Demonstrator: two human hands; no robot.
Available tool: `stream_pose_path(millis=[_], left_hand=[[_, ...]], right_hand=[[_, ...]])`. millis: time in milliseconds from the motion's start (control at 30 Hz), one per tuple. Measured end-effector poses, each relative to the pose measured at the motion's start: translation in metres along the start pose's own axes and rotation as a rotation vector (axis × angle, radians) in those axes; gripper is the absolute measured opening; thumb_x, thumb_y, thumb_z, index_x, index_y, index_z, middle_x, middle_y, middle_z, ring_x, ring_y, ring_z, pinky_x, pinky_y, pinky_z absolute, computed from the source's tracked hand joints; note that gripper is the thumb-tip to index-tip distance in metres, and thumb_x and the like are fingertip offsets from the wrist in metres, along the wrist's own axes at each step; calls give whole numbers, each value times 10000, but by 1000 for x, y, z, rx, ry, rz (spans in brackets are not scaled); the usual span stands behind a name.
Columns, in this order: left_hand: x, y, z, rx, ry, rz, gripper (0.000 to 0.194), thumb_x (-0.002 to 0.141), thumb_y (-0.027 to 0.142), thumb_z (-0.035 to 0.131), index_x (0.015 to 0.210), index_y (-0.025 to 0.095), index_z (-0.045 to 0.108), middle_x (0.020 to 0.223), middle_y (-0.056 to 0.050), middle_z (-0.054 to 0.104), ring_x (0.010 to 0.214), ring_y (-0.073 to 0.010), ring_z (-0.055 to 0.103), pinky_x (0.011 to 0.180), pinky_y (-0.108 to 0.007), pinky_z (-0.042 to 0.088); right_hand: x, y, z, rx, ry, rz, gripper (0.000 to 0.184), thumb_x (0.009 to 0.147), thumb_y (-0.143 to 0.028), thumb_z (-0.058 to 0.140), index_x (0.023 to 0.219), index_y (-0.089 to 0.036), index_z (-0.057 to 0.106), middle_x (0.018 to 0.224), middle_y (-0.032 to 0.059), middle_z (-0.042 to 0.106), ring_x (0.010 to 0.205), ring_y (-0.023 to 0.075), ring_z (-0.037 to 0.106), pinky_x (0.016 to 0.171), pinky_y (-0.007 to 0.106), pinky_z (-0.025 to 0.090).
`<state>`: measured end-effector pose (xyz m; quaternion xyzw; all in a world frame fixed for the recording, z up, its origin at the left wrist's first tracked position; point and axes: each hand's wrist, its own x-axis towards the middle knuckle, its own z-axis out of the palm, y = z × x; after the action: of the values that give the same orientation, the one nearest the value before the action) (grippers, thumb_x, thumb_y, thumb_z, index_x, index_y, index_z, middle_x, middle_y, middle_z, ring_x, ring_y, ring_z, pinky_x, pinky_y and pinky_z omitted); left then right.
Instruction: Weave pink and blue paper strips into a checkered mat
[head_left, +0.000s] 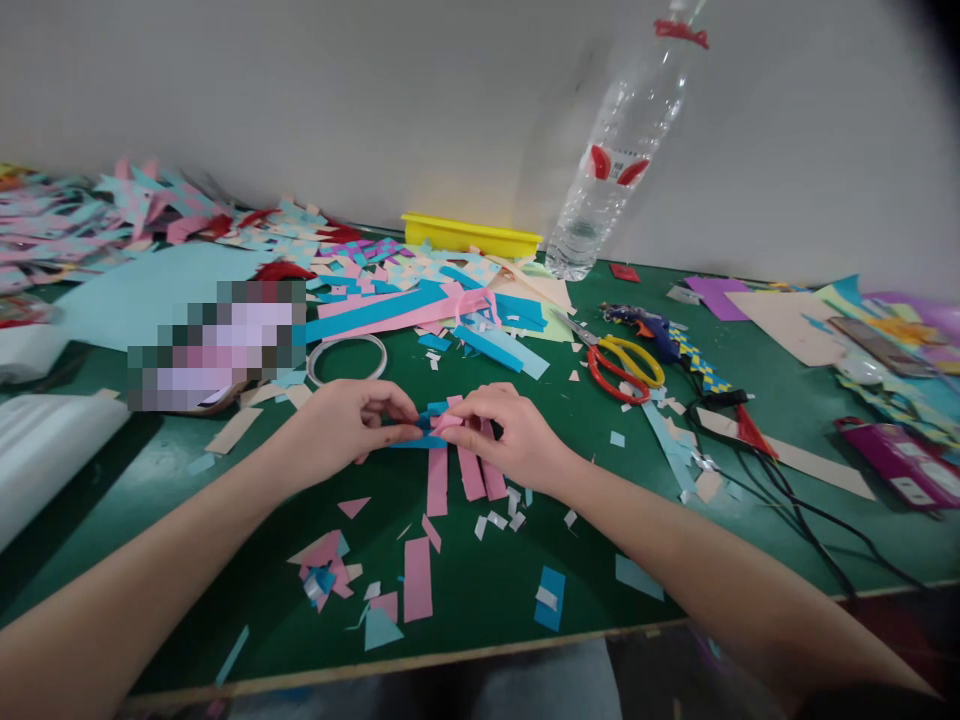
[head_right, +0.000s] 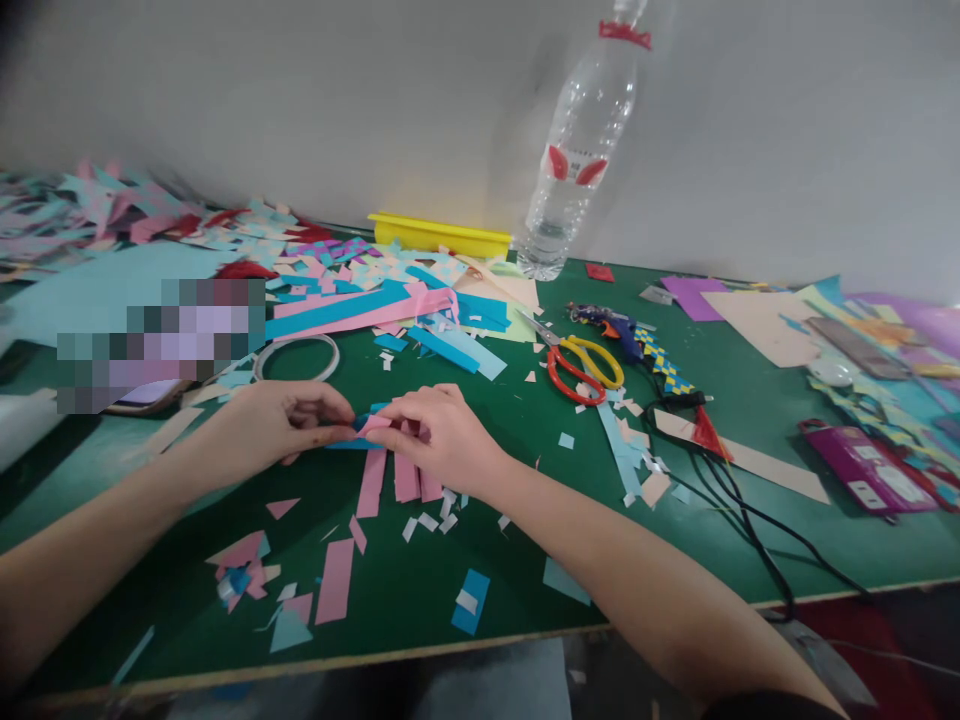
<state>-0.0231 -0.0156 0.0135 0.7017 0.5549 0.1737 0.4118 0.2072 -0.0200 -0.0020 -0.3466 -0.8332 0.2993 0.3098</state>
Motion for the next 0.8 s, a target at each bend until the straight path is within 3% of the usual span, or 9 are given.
stream_pose_path(millis=[200, 300, 400, 467, 600, 800], left_hand=[[3, -3, 3, -125, 0, -26, 342, 703, 506, 767, 834, 208, 661, 733, -7, 734, 408, -85, 531, 465, -226, 454], [4, -4, 4, -117, 1, -47, 362, 702, 524, 761, 841, 206, 661, 765, -21, 745, 378, -78, 511, 432, -226, 443], [5, -3, 5, -88, 7, -60, 370, 705, 537, 755, 839, 204, 662, 799, -29, 753, 356, -66, 490, 411, -221, 429], [4, -1, 5, -77, 13, -60, 381, 696, 544, 761, 827, 201, 660, 805, -31, 754, 345, -63, 480, 403, -221, 422], [2, 3, 3, -61, 17, -68, 385, 693, 548, 765, 816, 200, 657, 798, -25, 754, 341, -67, 483, 409, -226, 424], [1, 7, 2, -36, 31, -93, 377, 713, 555, 740, 836, 208, 659, 825, -25, 765, 363, -90, 536, 459, -249, 467]], right_hand=[[0, -2, -6, 15, -67, -53, 247, 914, -449, 615, 982, -227, 699, 807, -11, 707, 823, 159, 613, 928, 368, 322], [1, 0, -11, 11, -6, 0, 195, 981, -311, 483, 1020, -214, 648, 851, -8, 718, 847, 152, 621, 941, 364, 330], [2, 6, -14, -62, 59, 38, 104, 888, -148, 515, 874, -193, 608, 791, -19, 694, 779, 139, 599, 895, 342, 346], [2, 9, -14, -141, 23, 0, 96, 818, -110, 559, 793, -189, 605, 786, -20, 678, 764, 137, 577, 875, 344, 333], [2, 10, -12, -236, -97, -49, 55, 826, -194, 623, 827, -198, 678, 760, -13, 653, 790, 156, 564, 843, 362, 299], [4, 7, -13, -244, -205, -5, 117, 865, -302, 668, 845, -207, 732, 810, 17, 679, 850, 183, 566, 855, 383, 271]])
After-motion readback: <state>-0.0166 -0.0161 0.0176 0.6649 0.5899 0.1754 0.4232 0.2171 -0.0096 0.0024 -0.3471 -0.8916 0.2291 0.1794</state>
